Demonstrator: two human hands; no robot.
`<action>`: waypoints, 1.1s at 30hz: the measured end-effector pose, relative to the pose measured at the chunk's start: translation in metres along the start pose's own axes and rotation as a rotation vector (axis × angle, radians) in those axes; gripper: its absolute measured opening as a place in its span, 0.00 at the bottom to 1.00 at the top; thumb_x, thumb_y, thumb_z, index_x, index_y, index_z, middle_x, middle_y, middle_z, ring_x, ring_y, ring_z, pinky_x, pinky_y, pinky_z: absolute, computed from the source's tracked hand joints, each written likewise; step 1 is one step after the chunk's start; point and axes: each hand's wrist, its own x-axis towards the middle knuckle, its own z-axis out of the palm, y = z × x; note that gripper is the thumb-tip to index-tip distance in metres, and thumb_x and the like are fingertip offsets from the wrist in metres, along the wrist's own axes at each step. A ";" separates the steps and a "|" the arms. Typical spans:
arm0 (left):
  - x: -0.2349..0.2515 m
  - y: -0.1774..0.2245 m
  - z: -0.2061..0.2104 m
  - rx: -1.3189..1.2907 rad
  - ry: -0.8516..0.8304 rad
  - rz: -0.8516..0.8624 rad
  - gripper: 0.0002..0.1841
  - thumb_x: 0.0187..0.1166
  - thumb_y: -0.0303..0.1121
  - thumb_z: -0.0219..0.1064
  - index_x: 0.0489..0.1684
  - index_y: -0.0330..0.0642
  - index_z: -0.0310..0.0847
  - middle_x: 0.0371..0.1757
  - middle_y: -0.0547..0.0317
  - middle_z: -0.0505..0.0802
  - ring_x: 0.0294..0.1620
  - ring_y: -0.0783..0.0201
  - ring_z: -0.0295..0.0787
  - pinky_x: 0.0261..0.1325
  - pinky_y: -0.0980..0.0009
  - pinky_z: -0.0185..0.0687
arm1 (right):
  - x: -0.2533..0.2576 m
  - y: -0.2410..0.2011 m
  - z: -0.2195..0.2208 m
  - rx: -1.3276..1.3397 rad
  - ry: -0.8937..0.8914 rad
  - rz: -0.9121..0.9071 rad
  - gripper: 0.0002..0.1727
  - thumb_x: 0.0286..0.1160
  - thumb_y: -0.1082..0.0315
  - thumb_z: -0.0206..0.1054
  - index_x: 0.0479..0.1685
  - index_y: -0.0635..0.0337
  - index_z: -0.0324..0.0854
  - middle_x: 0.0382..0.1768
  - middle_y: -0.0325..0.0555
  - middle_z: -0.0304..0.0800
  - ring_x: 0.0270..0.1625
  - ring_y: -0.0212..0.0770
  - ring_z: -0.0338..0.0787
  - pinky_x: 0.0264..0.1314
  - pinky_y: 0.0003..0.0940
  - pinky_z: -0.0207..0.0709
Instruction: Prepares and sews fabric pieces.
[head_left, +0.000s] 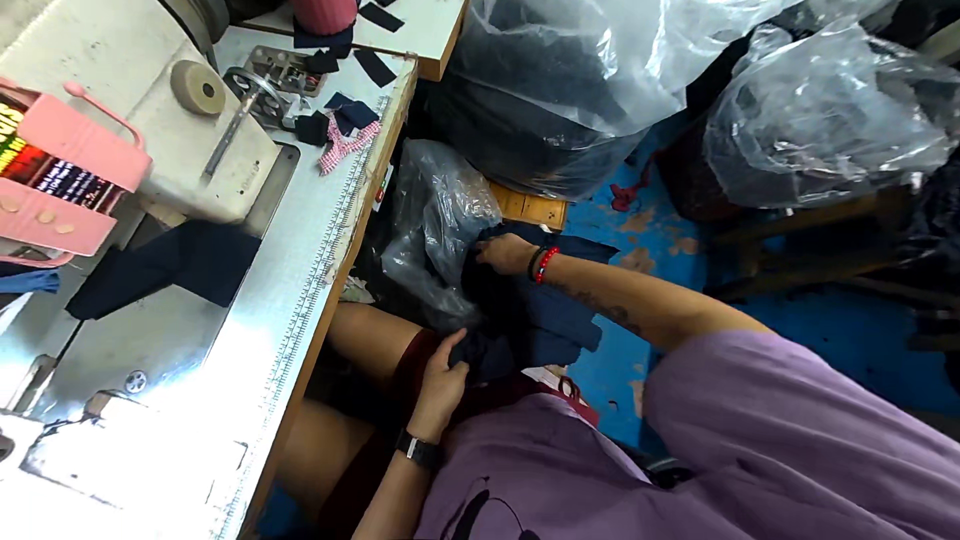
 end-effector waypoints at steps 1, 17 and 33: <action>-0.004 -0.001 -0.007 0.032 0.017 0.004 0.26 0.80 0.17 0.54 0.79 0.40 0.73 0.81 0.50 0.79 0.55 0.57 0.93 0.48 0.57 0.94 | -0.005 0.005 -0.007 0.002 0.006 0.013 0.18 0.73 0.76 0.68 0.61 0.56 0.89 0.70 0.56 0.85 0.69 0.65 0.84 0.64 0.70 0.78; -0.031 0.025 -0.047 0.106 -0.107 0.188 0.26 0.86 0.32 0.62 0.84 0.38 0.69 0.80 0.46 0.81 0.61 0.56 0.92 0.62 0.57 0.91 | -0.143 0.045 -0.060 0.347 0.211 0.366 0.11 0.73 0.69 0.76 0.44 0.69 0.86 0.38 0.71 0.89 0.43 0.72 0.89 0.47 0.76 0.78; -0.051 0.185 -0.259 0.748 1.086 0.457 0.20 0.90 0.33 0.53 0.75 0.33 0.75 0.75 0.33 0.81 0.76 0.36 0.78 0.75 0.36 0.72 | -0.016 -0.240 -0.199 0.357 0.700 -0.668 0.14 0.79 0.64 0.69 0.59 0.53 0.90 0.59 0.48 0.92 0.54 0.50 0.94 0.53 0.58 0.87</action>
